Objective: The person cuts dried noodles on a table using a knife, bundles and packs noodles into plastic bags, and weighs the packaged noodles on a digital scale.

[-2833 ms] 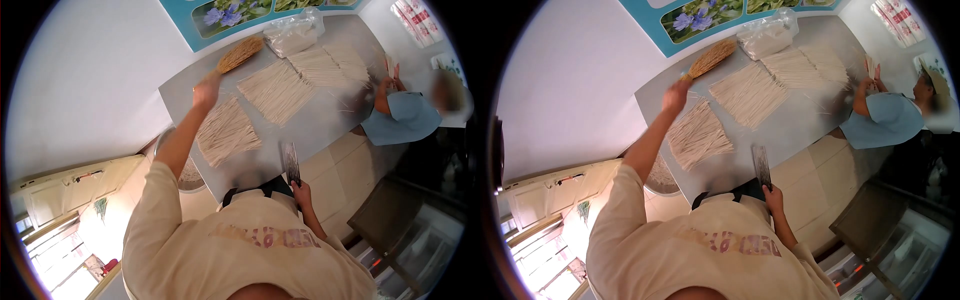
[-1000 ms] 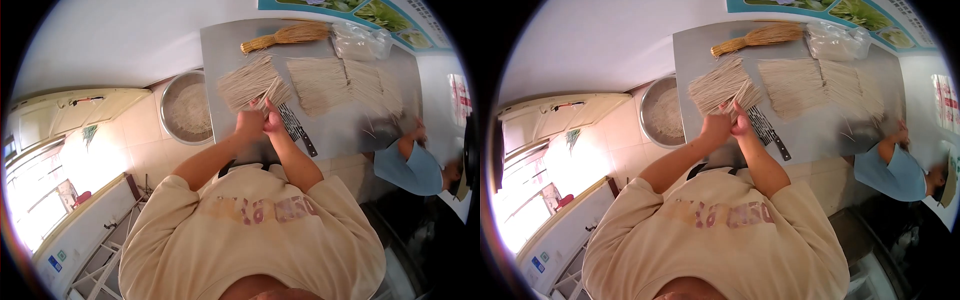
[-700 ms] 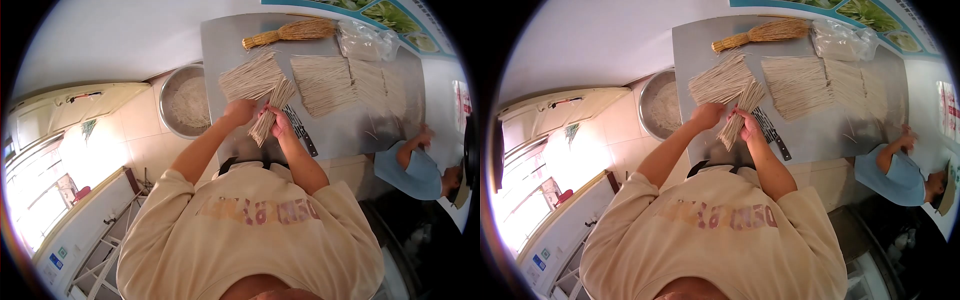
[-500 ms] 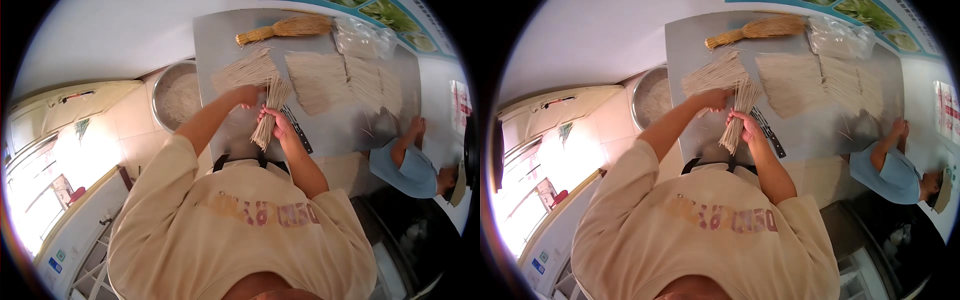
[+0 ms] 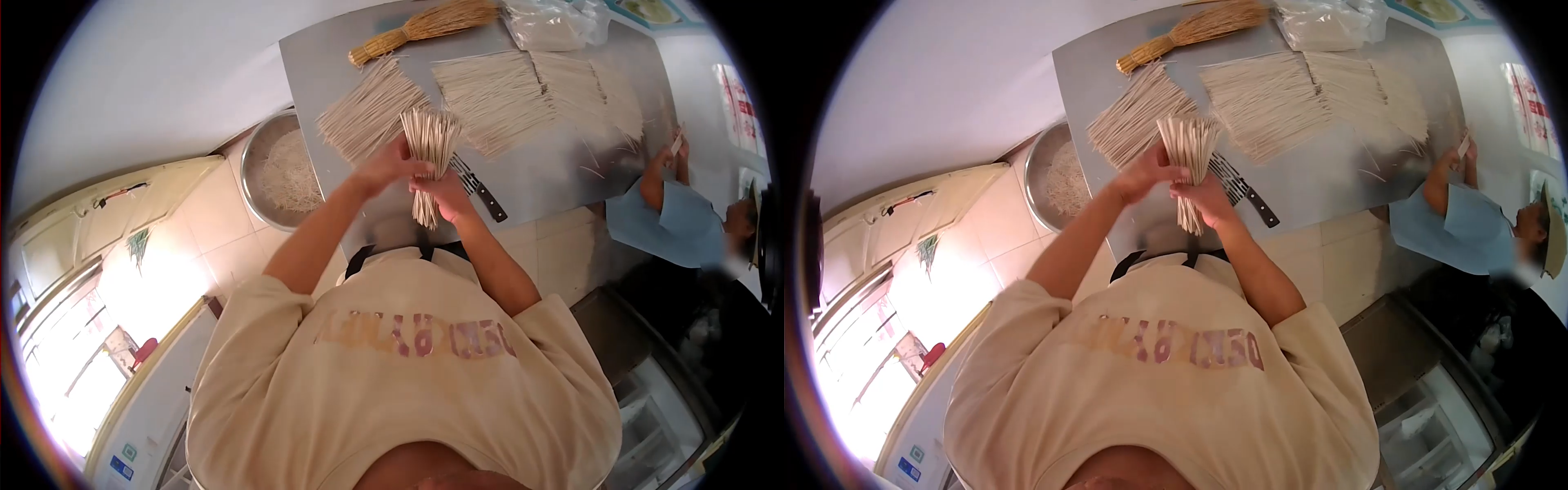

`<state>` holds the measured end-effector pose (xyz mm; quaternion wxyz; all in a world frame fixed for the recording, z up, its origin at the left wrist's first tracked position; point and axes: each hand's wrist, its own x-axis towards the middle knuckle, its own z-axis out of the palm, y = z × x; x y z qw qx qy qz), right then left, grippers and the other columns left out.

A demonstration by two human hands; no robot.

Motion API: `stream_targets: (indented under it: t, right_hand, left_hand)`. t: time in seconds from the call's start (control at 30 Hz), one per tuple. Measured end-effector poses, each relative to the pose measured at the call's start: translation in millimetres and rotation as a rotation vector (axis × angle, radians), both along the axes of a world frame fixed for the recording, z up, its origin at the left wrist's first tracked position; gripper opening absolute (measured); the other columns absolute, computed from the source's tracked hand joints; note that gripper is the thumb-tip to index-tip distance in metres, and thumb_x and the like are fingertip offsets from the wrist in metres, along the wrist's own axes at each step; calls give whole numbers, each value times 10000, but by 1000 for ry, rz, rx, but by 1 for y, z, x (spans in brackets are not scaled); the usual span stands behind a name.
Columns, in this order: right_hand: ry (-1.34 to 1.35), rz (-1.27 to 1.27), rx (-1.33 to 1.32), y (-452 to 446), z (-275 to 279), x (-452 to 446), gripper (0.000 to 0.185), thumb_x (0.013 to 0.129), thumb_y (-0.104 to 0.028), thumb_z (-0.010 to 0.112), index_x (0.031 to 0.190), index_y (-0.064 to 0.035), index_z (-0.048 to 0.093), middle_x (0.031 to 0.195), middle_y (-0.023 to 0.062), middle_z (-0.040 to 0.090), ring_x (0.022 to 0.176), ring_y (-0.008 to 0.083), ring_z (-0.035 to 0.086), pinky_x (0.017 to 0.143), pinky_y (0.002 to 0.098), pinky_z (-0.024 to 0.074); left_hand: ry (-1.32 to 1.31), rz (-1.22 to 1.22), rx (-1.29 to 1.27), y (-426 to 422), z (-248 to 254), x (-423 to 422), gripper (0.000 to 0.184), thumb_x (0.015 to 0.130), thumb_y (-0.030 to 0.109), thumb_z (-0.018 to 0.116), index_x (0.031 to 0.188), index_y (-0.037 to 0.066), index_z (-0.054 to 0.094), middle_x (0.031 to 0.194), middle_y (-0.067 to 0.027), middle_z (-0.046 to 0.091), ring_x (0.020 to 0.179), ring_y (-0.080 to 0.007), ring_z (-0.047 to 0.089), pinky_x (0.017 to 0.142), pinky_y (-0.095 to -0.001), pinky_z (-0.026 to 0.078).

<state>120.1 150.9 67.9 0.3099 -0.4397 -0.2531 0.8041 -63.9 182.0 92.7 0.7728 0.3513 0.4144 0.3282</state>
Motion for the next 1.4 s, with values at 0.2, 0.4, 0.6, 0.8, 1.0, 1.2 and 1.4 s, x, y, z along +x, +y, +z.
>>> stream_targets:
  t: [0.2,0.4,0.6,0.8,1.0,1.2,1.4]
  right_hand:
    - [97,-34,276,-38,6,4,530,808,-102,784,1284,-17,565,1232,53,641,1100,160,629,922,314,518]
    - [-615,338,1134,-40,-18,14,599,765,-89,773,1318,-45,545,1246,96,627,1169,253,603,1026,360,472]
    - [-552,338,977,-34,-31,88,444,959,-199,584,1357,-19,508,1352,125,559,1249,254,545,1087,353,415]
    - [411,335,-495,-7,17,118,731,1041,-585,356,1387,49,468,1250,176,613,1165,275,599,1033,364,469]
    - [317,541,-247,26,27,52,664,999,-485,552,1443,0,459,1093,125,645,1000,210,642,922,356,522]
    - [2,479,-69,33,40,4,287,804,-83,754,1064,-39,641,890,47,651,790,146,638,711,303,536]
    - [-20,329,264,-7,63,-23,285,755,-96,804,1005,-21,690,941,42,691,859,138,651,785,293,514]
  left_hand:
    - [179,270,312,-76,46,42,798,704,214,909,1367,38,502,1187,-59,633,1137,-146,568,981,-329,474]
    - [393,456,425,-98,13,59,582,709,139,843,1236,58,610,1121,-102,672,1082,-268,632,935,-378,506]
    - [554,327,1115,-92,43,78,427,668,107,791,1069,93,645,960,-107,667,916,-326,648,832,-429,517]
    - [734,-255,1809,-80,37,98,145,747,125,654,865,97,574,902,-54,627,924,-254,595,935,-369,456]
    - [925,-793,1887,-81,28,78,134,783,197,638,891,117,620,942,-16,642,1007,-216,568,949,-388,433]
    - [933,-411,1804,-122,50,8,579,743,131,714,1306,130,577,1329,-87,582,1316,-287,486,1142,-443,363]
    - [404,267,183,-101,50,-30,786,740,172,873,1418,88,483,1454,-99,487,1340,-252,475,1112,-420,420]
